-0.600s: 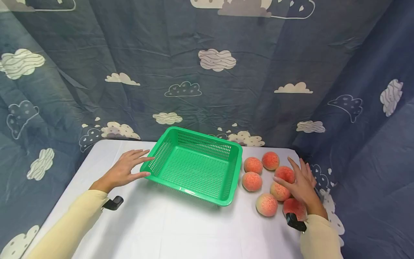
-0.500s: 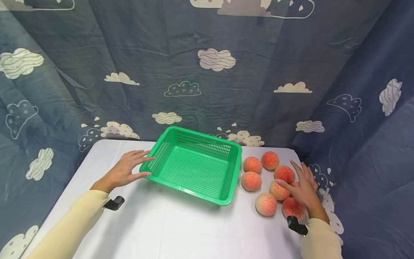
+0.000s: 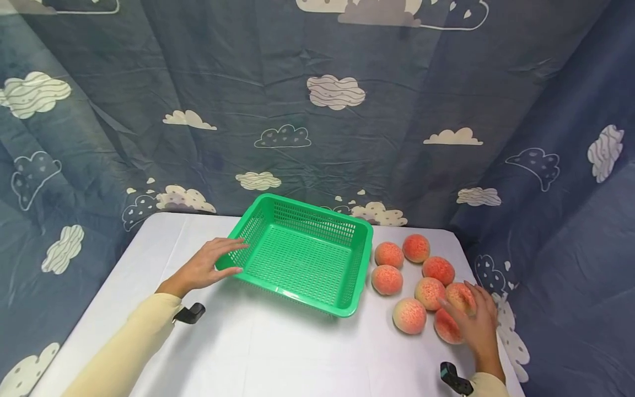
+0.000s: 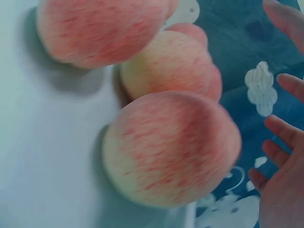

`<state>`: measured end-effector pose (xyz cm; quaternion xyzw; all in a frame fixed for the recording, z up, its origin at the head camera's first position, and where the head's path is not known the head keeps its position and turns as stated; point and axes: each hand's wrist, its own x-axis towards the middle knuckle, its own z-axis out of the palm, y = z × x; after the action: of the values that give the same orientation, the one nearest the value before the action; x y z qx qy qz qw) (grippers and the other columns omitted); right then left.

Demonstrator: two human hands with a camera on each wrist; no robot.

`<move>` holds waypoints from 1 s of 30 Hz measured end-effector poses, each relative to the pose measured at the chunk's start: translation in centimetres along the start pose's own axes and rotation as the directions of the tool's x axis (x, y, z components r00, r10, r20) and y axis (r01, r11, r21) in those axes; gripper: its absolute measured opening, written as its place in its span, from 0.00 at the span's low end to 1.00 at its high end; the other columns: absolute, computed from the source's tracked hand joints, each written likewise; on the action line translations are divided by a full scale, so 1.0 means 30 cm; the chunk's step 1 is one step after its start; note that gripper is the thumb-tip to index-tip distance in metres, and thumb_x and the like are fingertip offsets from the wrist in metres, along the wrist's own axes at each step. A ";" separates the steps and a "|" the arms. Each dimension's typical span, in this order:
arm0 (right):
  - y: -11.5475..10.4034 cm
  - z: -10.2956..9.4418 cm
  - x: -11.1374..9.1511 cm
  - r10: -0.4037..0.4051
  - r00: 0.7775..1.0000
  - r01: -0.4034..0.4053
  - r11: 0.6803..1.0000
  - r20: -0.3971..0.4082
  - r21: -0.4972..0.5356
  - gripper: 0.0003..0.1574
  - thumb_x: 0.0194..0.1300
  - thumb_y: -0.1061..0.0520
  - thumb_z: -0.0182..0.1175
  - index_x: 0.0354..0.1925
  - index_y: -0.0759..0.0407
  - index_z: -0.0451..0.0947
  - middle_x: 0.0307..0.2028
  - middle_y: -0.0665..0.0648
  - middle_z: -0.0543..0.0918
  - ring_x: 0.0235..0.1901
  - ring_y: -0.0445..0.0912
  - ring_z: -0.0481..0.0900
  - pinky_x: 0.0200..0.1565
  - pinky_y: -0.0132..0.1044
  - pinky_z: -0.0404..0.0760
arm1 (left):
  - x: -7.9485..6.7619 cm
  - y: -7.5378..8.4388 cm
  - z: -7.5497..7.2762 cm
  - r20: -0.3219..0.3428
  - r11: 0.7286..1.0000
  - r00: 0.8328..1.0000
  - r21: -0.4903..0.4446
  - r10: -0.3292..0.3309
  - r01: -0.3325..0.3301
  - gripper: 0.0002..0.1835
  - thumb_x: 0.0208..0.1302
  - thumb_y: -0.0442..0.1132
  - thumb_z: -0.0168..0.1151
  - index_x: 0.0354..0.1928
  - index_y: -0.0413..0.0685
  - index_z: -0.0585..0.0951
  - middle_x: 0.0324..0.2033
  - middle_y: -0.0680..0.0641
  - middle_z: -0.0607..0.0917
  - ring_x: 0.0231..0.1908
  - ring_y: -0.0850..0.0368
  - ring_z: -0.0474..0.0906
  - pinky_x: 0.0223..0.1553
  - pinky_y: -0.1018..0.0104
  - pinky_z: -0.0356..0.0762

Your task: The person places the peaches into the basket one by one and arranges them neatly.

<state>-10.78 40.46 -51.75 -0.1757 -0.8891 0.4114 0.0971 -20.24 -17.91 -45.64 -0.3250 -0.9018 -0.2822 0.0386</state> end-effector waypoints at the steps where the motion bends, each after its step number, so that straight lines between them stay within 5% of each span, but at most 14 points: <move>1: 0.011 0.006 -0.004 0.019 1.000 -0.019 1.000 -0.015 0.012 0.53 0.63 0.45 0.65 0.74 0.64 0.49 0.72 0.70 0.45 0.71 0.66 0.39 0.67 0.72 0.41 | -0.001 0.000 0.006 0.001 1.000 1.000 -0.010 -0.003 0.003 0.30 0.59 0.48 0.68 0.63 0.48 0.75 0.63 0.41 0.73 0.63 0.41 0.67 0.63 0.37 0.63; 9: 0.070 0.053 -0.040 0.084 0.993 -0.078 0.994 -0.079 0.075 0.48 0.62 0.52 0.65 0.71 0.67 0.54 0.70 0.73 0.47 0.71 0.66 0.42 0.69 0.69 0.46 | -0.023 -0.011 0.056 0.001 1.000 1.000 -0.007 0.006 -0.006 0.28 0.59 0.49 0.68 0.60 0.47 0.77 0.62 0.41 0.74 0.61 0.41 0.68 0.62 0.37 0.65; 30: 0.122 0.134 -0.106 0.210 0.968 -0.198 0.975 -0.139 0.100 0.54 0.61 0.47 0.67 0.73 0.66 0.50 0.68 0.72 0.51 0.69 0.65 0.49 0.72 0.61 0.47 | -0.063 -0.048 0.150 -0.058 0.995 0.996 0.085 0.066 -0.061 0.21 0.61 0.51 0.65 0.52 0.49 0.82 0.48 0.49 0.84 0.52 0.49 0.76 0.60 0.45 0.70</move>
<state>-8.28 38.60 -57.23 -0.2921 -0.8383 0.4424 0.1275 -19.11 -17.47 -50.57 -0.3431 -0.9003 -0.2528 0.0883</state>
